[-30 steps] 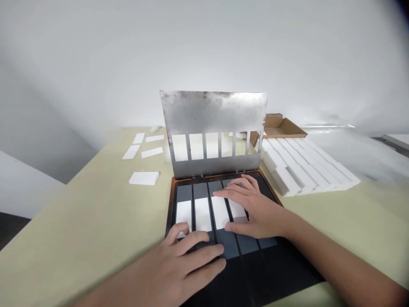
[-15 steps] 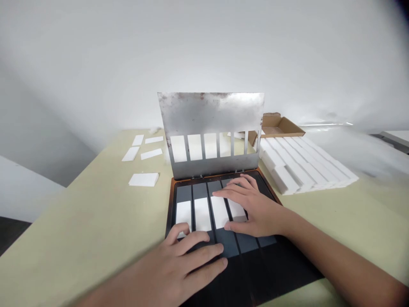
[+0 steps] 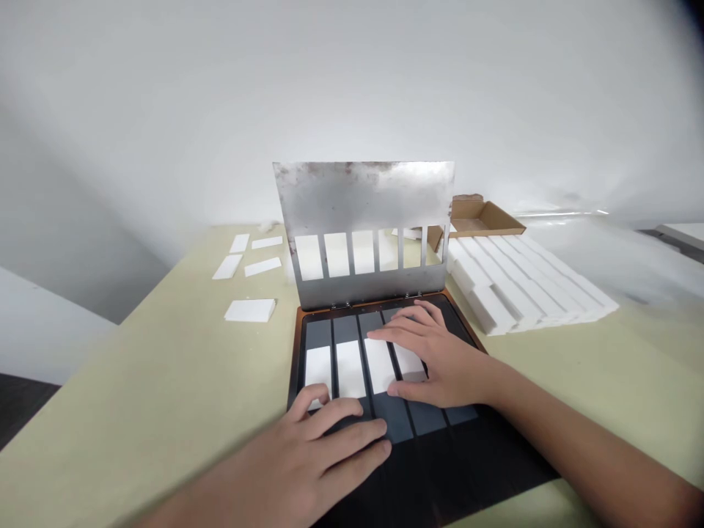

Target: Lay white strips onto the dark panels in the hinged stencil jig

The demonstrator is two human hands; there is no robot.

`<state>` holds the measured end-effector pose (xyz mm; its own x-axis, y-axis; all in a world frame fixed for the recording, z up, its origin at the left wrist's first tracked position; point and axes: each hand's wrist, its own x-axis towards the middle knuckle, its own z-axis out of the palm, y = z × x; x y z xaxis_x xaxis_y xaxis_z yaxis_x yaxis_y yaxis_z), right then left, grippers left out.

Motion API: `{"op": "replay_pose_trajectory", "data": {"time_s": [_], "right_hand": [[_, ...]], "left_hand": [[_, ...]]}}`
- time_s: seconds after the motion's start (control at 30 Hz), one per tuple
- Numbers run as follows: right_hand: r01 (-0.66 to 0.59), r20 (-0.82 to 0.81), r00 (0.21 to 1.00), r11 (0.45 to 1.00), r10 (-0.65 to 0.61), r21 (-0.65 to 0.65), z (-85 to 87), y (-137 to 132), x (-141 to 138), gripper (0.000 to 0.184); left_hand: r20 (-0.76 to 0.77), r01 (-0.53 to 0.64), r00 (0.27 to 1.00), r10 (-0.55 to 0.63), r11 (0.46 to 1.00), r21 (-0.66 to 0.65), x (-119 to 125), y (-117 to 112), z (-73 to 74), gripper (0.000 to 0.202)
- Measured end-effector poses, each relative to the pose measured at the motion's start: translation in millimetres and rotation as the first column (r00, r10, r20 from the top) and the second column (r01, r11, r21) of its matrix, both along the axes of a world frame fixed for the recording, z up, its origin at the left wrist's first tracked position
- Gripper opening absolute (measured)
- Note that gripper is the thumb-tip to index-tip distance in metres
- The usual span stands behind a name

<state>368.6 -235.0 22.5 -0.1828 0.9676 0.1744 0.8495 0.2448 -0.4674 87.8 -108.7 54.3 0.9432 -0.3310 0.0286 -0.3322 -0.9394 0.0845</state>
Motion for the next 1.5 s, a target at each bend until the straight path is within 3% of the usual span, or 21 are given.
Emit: {"op": "replay_pose_trajectory", "data": {"time_s": [0.27, 0.5, 0.73, 0.9, 1.0, 1.07, 1.2, 1.3, 1.37, 1.5], "right_hand": [[-0.003, 0.009, 1.000, 1.000, 0.003, 0.012, 0.3, 0.5, -0.1, 0.053], [-0.003, 0.021, 1.000, 1.000, 0.003, 0.021, 0.1, 0.3, 0.1, 0.056], [-0.009, 0.021, 1.000, 0.999, 0.008, 0.032, -0.4, 0.0, -1.4, 0.055], [0.068, -0.044, 0.997, 0.972, -0.059, 0.225, 19.1, -5.8, 6.2, 0.043], [0.189, -0.152, 0.978, 0.916, -0.143, 0.354, 33.5, -11.8, 20.6, 0.033], [0.228, -0.184, 0.968, 0.902, -0.170, 0.368, 36.3, -16.6, 31.5, 0.029], [0.228, -0.193, 0.966, 0.925, -0.175, 0.304, 21.9, -27.1, 46.3, 0.029], [0.226, -0.213, 0.962, 0.934, -0.170, 0.278, 6.2, -35.1, 49.7, 0.033], [0.198, -0.212, 0.966, 0.948, -0.146, 0.248, 0.0, -39.9, 50.5, 0.040], [0.147, -0.198, 0.973, 0.977, -0.115, 0.152, -2.5, -44.5, 52.4, 0.056]], "left_hand": [[0.054, -0.021, 0.998, 0.021, 1.000, 0.007, 1.6, -4.9, 0.7, 0.068], [0.081, -0.001, 0.997, 0.003, 1.000, -0.027, 2.8, -3.9, 2.7, 0.062], [0.058, 0.005, 0.998, -0.004, 1.000, -0.021, 5.5, -5.5, 5.2, 0.069], [0.059, 0.040, 0.997, -0.040, 0.999, -0.004, 1.6, -1.8, 2.2, 0.079], [0.111, 0.057, 0.992, -0.054, 0.998, -0.025, -3.3, 5.2, 1.2, 0.072], [0.194, 0.028, 0.981, -0.017, 0.998, -0.054, -2.4, 6.5, 5.4, 0.062], [0.366, -0.051, 0.927, 0.078, 0.995, -0.083, 20.8, -13.0, 26.4, 0.030], [0.355, -0.126, 0.929, 0.110, 0.992, 0.024, 51.5, -42.0, 35.1, 0.026], [0.408, -0.155, 0.906, 0.114, 0.986, 0.068, 70.2, -59.0, 29.7, 0.030], [0.416, -0.132, 0.907, 0.060, 0.981, 0.145, 89.0, -73.4, 4.2, 0.037]]}}
